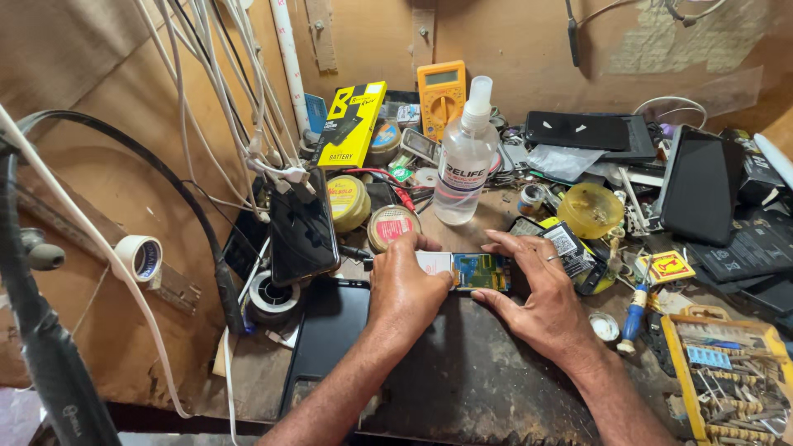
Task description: The person uses a soldering iron to work on a small electronic component on a cluttered workbench. They repeatedly heat and reposition the component, occasionally using a screwdriver to adjust parts. The task involves careful handling of the component and tools without completing a visible final assembly.
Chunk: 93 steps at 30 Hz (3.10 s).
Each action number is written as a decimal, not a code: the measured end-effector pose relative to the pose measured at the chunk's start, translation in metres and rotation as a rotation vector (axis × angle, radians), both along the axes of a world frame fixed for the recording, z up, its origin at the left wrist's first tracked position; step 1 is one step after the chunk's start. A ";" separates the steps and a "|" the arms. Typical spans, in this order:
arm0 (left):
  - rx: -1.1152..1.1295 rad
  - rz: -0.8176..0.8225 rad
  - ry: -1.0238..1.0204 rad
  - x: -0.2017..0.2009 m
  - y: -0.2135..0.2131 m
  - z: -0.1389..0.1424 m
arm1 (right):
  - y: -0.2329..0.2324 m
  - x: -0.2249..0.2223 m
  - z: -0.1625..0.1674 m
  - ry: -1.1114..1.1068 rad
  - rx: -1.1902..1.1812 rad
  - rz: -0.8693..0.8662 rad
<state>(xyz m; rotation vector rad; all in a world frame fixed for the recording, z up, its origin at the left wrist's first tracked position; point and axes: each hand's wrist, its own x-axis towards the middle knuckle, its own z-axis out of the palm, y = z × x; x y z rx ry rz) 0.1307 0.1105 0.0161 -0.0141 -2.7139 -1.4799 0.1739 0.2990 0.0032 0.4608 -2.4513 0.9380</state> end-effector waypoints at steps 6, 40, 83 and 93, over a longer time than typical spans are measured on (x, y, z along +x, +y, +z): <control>0.023 -0.018 0.003 -0.004 0.001 -0.002 | 0.002 -0.004 0.000 -0.001 -0.001 -0.001; 0.891 -0.365 -0.764 0.014 -0.006 0.011 | 0.008 0.028 0.032 -0.314 -0.581 -0.077; 0.451 -0.071 -0.038 0.035 0.004 -0.004 | -0.003 0.027 0.020 -0.390 -0.572 -0.210; 0.511 -0.044 -0.132 0.037 -0.027 0.010 | 0.021 0.020 0.024 -0.165 0.170 0.110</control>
